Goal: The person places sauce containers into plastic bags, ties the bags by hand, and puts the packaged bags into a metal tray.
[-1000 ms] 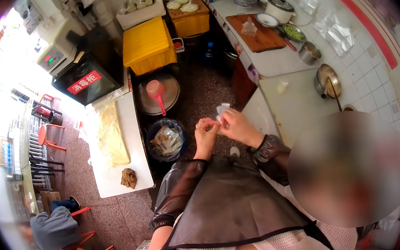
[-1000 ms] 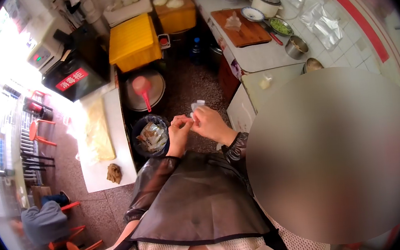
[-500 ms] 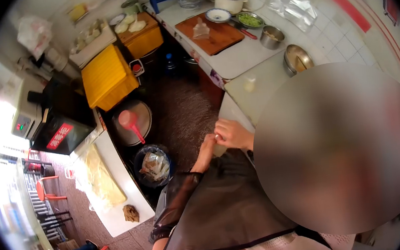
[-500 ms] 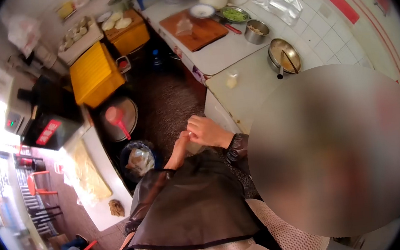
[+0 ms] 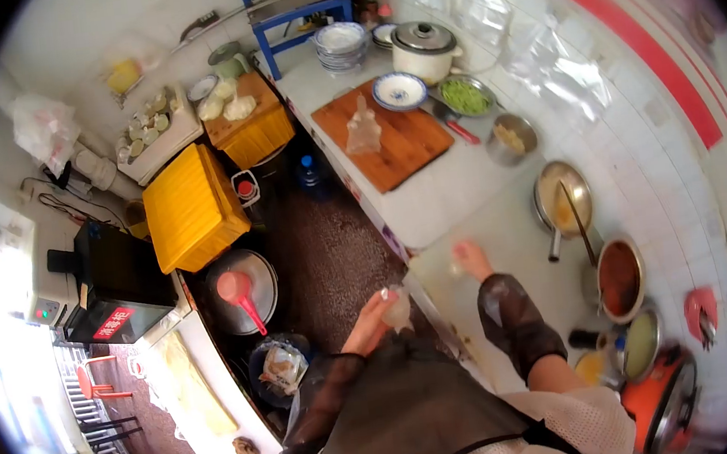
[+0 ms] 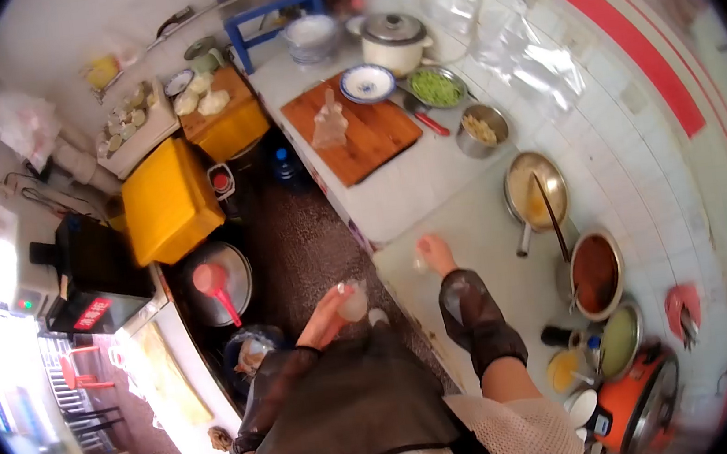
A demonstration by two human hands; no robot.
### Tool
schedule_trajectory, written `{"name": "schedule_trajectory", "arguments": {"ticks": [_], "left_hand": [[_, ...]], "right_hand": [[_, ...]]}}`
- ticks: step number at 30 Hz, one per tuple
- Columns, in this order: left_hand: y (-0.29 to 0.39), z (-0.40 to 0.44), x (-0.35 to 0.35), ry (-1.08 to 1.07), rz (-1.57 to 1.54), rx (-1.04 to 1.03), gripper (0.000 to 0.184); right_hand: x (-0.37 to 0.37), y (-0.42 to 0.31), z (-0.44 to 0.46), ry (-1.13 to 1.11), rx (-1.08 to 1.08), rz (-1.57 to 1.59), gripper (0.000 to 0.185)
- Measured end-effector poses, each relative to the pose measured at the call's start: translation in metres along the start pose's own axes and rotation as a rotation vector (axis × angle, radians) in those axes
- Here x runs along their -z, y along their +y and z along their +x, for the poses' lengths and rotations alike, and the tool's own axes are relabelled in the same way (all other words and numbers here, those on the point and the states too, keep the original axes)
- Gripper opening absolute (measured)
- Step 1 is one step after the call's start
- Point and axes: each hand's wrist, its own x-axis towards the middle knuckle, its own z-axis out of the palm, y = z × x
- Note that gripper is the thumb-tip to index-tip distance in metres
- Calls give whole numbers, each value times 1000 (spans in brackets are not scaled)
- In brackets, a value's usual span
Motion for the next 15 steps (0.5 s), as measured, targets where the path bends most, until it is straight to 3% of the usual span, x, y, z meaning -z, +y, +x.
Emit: {"name": "schedule_trajectory", "arguments": {"ticks": [3, 5, 6, 7, 8, 9, 11, 12, 15], "left_hand": [[16, 31, 17, 2, 146, -18, 28], [45, 47, 24, 21, 197, -44, 37], [56, 55, 30, 24, 374, -64, 42], [67, 65, 36, 22, 548, -83, 47], [77, 77, 51, -7, 531, -36, 66], [89, 86, 63, 3, 527, -44, 66], [119, 99, 90, -75, 732, -175, 87], [137, 102, 104, -157, 778, -251, 104], [220, 82, 125, -132, 721, -157, 104]], "right_hand": [[2, -10, 4, -175, -86, 137, 11], [15, -65, 22, -332, -91, 195, 14], [16, -106, 27, -416, -96, 260, 15], [8, -128, 42, -491, 33, 307, 17], [1, -157, 57, -532, 103, 328, 18], [-5, -187, 71, -574, 172, 352, 19], [-10, -270, 105, -887, 185, 327, 23], [-27, -290, 118, -919, 210, 330, 23], [-70, -356, 167, -966, 418, 216, 25]]}}
